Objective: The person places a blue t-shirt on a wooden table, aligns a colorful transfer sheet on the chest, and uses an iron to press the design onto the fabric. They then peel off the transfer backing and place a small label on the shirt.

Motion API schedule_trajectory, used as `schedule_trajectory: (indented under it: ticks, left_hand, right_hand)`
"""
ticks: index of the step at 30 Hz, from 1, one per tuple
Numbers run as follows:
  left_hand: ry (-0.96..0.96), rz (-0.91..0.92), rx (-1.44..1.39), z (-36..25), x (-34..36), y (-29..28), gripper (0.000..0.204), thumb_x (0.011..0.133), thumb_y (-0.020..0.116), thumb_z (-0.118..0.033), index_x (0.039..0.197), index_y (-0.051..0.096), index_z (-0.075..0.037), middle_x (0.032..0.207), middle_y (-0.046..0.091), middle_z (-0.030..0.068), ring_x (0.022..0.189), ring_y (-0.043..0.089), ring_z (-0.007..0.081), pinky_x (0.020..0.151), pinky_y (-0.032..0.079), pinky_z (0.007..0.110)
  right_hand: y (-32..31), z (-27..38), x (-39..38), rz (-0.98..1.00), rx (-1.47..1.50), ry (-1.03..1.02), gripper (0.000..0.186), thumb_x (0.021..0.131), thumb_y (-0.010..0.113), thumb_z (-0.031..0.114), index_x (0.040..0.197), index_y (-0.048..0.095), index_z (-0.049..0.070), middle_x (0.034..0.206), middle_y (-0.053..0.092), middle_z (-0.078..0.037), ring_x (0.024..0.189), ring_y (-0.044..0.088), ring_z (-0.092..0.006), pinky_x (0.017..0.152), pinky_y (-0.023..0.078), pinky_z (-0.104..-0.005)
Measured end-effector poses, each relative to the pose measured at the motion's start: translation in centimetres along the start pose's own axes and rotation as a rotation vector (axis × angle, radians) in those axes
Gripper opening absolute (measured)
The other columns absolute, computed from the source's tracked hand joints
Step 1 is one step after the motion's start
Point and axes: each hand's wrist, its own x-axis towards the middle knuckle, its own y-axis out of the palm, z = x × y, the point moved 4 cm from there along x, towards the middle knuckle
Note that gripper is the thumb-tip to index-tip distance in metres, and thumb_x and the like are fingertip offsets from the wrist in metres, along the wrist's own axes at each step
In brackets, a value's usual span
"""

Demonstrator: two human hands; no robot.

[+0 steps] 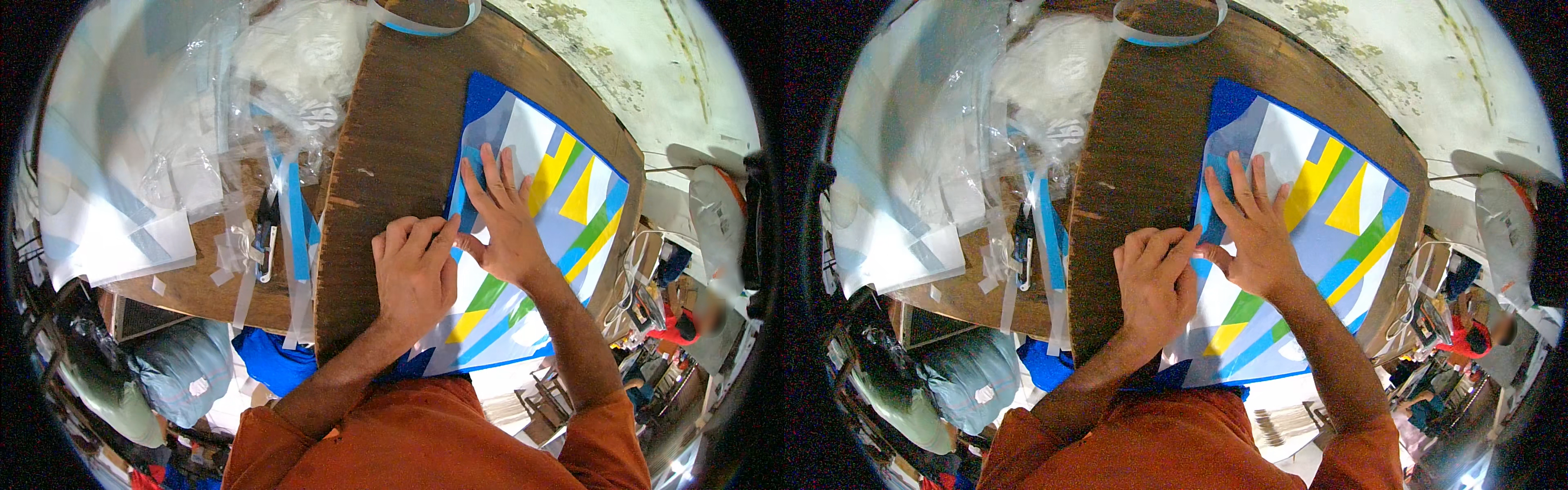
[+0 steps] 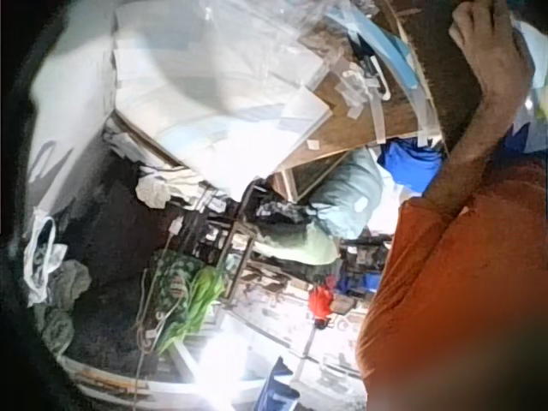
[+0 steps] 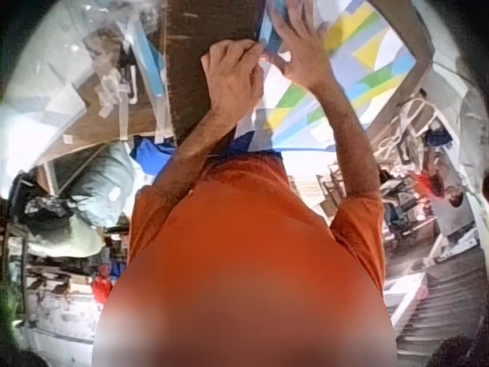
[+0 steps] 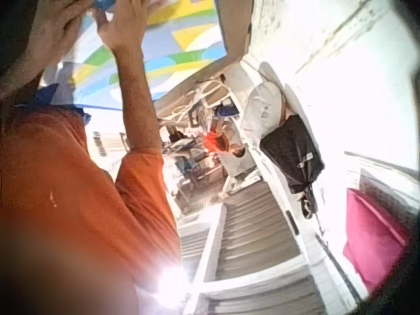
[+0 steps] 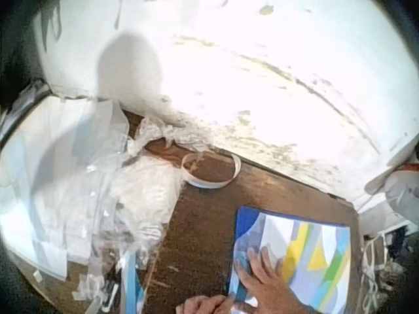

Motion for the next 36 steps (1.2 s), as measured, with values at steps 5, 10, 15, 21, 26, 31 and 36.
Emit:
schedule_trajectory:
  ticks: [5, 10, 15, 21, 26, 31, 36]
  left_hand:
    - [0.030, -0.051, 0.074, 0.7, 1.3, -0.4, 0.033, 0.081, 0.070, -0.008, 0.113, 0.076, -0.013, 0.115, 0.067, 0.0034, 0.110, 0.057, 0.0314, 0.091, 0.040, 0.048]
    - [0.015, -0.116, 0.221, 1.8, 3.5, -0.5, 0.018, 0.085, 0.075, -0.019, 0.103, 0.078, -0.017, 0.111, 0.066, 0.0018, 0.112, 0.056, 0.0308, 0.092, 0.040, 0.048]
    - [0.056, -0.089, 0.237, 1.7, 5.1, -0.4, 0.017, 0.085, 0.077, -0.022, 0.099, 0.078, -0.013, 0.109, 0.063, 0.0023, 0.112, 0.054, 0.0285, 0.093, 0.038, 0.048]
    - [0.033, -0.113, 0.264, 1.3, 6.3, -0.3, 0.017, 0.081, 0.082, -0.022, 0.096, 0.078, -0.016, 0.106, 0.063, 0.0027, 0.111, 0.055, 0.0287, 0.093, 0.039, 0.048]
    - [-0.032, -0.107, 0.301, 1.3, 6.6, 0.1, 0.017, 0.078, 0.084, -0.023, 0.093, 0.080, -0.017, 0.104, 0.062, 0.0019, 0.110, 0.054, 0.0282, 0.093, 0.039, 0.048]
    - [-0.069, -0.114, 0.301, 1.3, 6.7, 0.3, 0.015, 0.077, 0.084, -0.022, 0.091, 0.080, -0.017, 0.103, 0.062, 0.0012, 0.110, 0.054, 0.0274, 0.092, 0.039, 0.047]
    - [-0.067, -0.181, 0.305, 1.2, 6.6, 0.5, 0.015, 0.077, 0.086, -0.025, 0.090, 0.081, -0.019, 0.105, 0.064, 0.0013, 0.110, 0.056, 0.0278, 0.093, 0.040, 0.047]
  right_hand:
    - [0.0, -0.1, 0.1, -0.001, 0.013, -0.004, 0.103, 0.087, 0.064, 0.071, 0.166, 0.029, 0.016, 0.175, 0.009, -0.020, 0.159, 0.004, -0.0520, 0.114, 0.011, -0.0832]
    - [-0.1, -0.1, -0.1, -0.010, 0.038, 0.000, 0.102, 0.086, 0.066, 0.070, 0.166, 0.031, 0.016, 0.176, 0.009, -0.019, 0.160, 0.003, -0.0513, 0.114, 0.010, -0.0829]
    - [0.0, -0.1, -0.3, -0.040, 0.055, -0.001, 0.102, 0.085, 0.071, 0.065, 0.166, 0.032, 0.017, 0.176, 0.010, -0.018, 0.160, 0.003, -0.0498, 0.115, 0.008, -0.0828]
    - [-0.2, -0.1, -0.4, -0.063, 0.083, -0.001, 0.102, 0.083, 0.075, 0.059, 0.165, 0.032, 0.017, 0.176, 0.011, -0.016, 0.161, 0.003, -0.0474, 0.114, 0.009, -0.0837]
    - [-0.6, 0.3, -0.5, -0.050, 0.066, 0.023, 0.102, 0.083, 0.079, 0.052, 0.165, 0.032, 0.017, 0.176, 0.012, -0.016, 0.161, 0.006, -0.0469, 0.116, 0.014, -0.0818]
    - [-0.9, 0.4, -0.6, -0.084, 0.049, 0.003, 0.102, 0.082, 0.081, 0.050, 0.165, 0.032, 0.017, 0.174, 0.016, -0.017, 0.160, 0.010, -0.0463, 0.115, 0.017, -0.0827]
    - [-0.8, 0.4, -0.6, -0.108, 0.038, -0.011, 0.102, 0.082, 0.081, 0.051, 0.165, 0.032, 0.017, 0.174, 0.018, -0.017, 0.160, 0.011, -0.0460, 0.114, 0.018, -0.0825]
